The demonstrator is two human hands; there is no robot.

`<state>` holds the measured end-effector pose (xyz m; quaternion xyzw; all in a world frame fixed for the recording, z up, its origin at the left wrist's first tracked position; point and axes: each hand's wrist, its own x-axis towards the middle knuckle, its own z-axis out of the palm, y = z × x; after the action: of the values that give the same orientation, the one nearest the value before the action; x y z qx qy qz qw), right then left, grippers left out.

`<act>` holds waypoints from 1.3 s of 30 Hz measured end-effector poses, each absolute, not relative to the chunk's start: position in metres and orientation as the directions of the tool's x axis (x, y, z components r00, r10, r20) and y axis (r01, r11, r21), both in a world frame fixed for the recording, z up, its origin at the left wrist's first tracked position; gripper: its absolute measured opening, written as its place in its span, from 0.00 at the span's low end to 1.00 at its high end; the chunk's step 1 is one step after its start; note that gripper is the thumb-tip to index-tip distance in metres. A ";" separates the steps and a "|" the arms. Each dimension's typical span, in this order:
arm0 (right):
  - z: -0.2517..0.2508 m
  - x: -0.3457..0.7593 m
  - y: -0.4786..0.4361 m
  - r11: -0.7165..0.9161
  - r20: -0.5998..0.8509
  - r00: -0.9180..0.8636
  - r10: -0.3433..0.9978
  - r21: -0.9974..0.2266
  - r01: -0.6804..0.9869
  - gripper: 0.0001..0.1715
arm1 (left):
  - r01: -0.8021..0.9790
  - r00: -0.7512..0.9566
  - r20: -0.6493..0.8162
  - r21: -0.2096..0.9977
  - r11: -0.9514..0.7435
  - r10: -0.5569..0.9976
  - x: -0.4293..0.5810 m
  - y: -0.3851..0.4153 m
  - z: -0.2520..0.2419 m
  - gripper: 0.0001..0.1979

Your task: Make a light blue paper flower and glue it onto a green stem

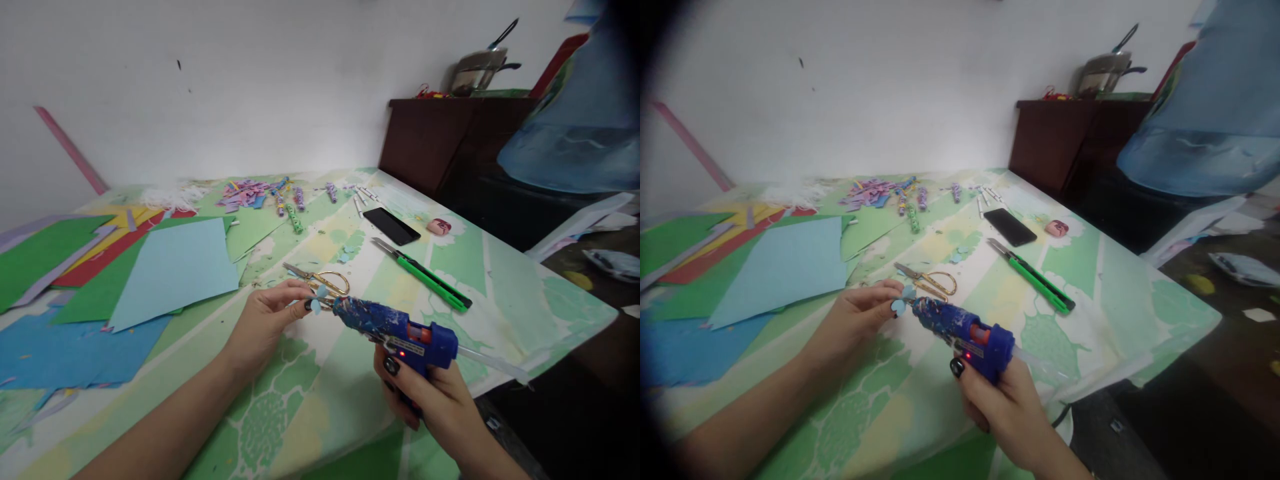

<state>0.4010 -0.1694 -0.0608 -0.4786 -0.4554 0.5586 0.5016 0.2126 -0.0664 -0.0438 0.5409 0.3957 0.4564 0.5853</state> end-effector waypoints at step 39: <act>-0.067 0.406 -0.173 -0.057 -0.057 -0.004 0.998 -0.979 -0.194 0.19 | -0.309 0.252 -0.074 0.939 0.152 0.965 0.213 -0.062 -0.051 0.03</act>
<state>0.4057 -0.1735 -0.0673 -0.4634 -0.4340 0.5599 0.5322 0.2134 -0.0622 -0.0511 0.4367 0.3754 0.4828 0.6597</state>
